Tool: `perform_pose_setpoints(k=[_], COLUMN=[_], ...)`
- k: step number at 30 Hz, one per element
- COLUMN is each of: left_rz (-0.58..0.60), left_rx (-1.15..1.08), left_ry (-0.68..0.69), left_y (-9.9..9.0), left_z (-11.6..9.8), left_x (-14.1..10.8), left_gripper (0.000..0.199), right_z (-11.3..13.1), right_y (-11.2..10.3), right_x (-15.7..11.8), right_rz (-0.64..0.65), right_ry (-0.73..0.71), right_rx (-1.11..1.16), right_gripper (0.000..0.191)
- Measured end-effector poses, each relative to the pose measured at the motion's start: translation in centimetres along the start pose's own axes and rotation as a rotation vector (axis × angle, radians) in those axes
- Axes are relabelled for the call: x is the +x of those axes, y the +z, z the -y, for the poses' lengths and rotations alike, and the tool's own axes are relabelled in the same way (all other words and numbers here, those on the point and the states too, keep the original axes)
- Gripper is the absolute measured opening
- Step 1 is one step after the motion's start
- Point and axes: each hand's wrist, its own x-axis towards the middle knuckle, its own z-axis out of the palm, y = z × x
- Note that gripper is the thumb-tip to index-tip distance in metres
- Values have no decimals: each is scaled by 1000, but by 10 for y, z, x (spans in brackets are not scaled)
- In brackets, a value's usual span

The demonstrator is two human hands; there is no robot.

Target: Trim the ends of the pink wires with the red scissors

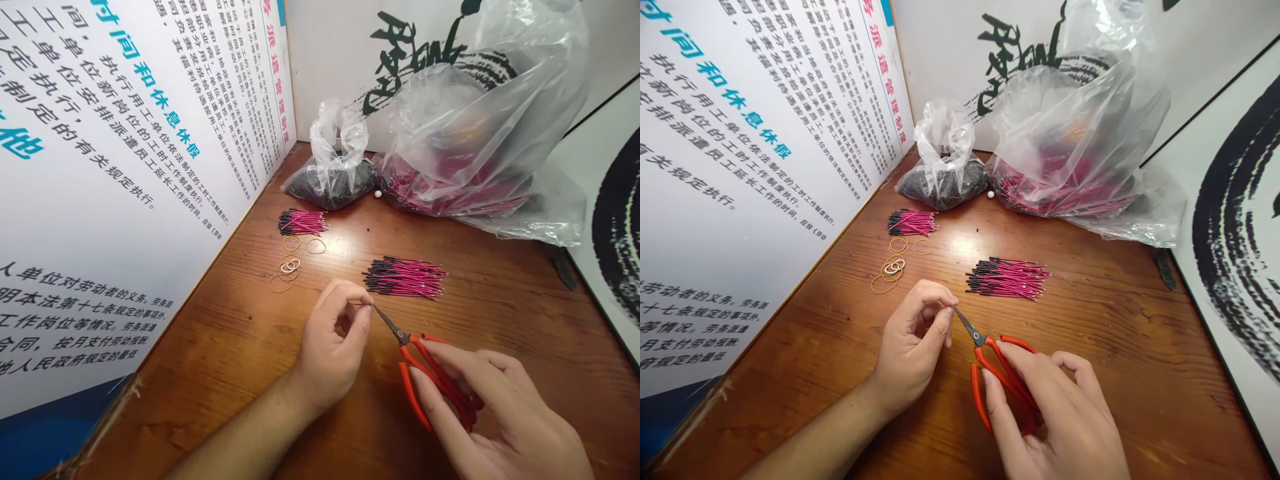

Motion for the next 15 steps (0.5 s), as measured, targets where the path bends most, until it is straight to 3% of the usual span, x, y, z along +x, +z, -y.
perform_pose_setpoints(k=[15], left_rz=[-9], left_rx=[-36], left_ry=[-47], left_y=[0], left_z=[-3], left_x=[1], left_gripper=[10], right_z=[-2], right_y=[2], right_x=[-1], right_rz=[18], right_ry=[5], right_rx=[24], right_gripper=[21])
